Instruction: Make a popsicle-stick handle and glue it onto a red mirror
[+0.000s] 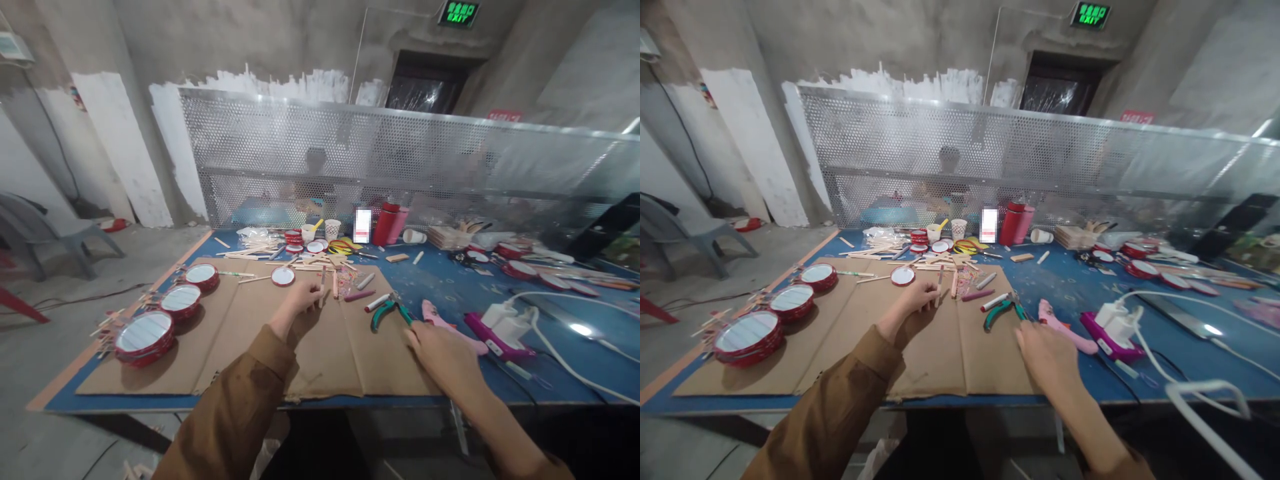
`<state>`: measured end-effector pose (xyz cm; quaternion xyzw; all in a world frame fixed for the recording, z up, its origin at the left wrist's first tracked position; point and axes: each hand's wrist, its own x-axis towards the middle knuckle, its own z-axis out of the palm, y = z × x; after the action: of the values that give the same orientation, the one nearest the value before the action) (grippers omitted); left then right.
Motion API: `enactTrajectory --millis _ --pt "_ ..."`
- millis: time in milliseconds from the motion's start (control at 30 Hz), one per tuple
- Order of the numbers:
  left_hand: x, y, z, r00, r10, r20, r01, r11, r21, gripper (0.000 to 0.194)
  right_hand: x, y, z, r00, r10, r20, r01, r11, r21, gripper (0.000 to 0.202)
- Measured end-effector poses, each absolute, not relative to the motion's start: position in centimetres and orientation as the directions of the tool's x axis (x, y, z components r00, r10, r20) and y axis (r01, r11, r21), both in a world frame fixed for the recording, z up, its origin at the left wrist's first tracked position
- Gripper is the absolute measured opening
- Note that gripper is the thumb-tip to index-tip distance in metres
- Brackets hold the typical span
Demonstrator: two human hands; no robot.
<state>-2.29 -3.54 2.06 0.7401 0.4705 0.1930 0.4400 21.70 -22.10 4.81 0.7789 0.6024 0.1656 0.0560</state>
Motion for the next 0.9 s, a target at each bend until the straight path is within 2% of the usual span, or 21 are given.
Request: enactTrajectory --millis 67,167,300,367,467,600,733,900 --pt "-2.3 -3.6 2.1 0.473 0.870 -0.142 0.530 -0.152 0.835 0.020 23.3 -23.1 4.0 0.310 0.924 0.226 0.890 -0.365 0.271 0.028" --pt "-2.3 -3.6 2.0 0.466 0.871 -0.156 0.526 -0.131 0.840 0.023 25.7 -24.4 2.8 0.336 0.886 0.320 0.885 -0.413 0.216 0.028" --pt "-2.4 -3.5 2.2 0.450 0.872 -0.190 0.532 -0.091 0.842 0.021 28.5 -25.5 2.3 0.231 0.889 0.396 0.866 -0.374 0.332 0.027" --pt "-2.4 -3.6 2.4 0.448 0.870 -0.206 0.535 -0.076 0.841 0.020 29.6 -25.5 2.4 0.218 0.902 0.372 0.841 -0.367 0.398 0.021" --pt "-2.5 -3.7 2.9 0.455 0.859 -0.235 0.548 -0.062 0.834 0.022 30.6 -24.7 2.4 0.245 0.924 0.294 0.834 -0.355 0.421 0.019" --pt "-2.6 -3.9 3.0 0.468 0.843 -0.266 0.565 -0.054 0.823 0.024 31.7 -22.9 2.5 0.271 0.949 0.158 0.873 -0.312 0.376 0.030" --pt "-2.7 -3.9 2.8 0.457 0.839 -0.294 0.570 -0.023 0.821 0.023 33.0 -21.4 2.9 0.299 0.954 -0.012 0.912 -0.282 0.297 0.024" --pt "-2.6 -4.2 3.4 0.431 0.838 -0.335 0.584 0.024 0.812 0.022 34.5 -21.2 2.2 0.234 0.967 0.103 0.929 -0.254 0.268 0.009"
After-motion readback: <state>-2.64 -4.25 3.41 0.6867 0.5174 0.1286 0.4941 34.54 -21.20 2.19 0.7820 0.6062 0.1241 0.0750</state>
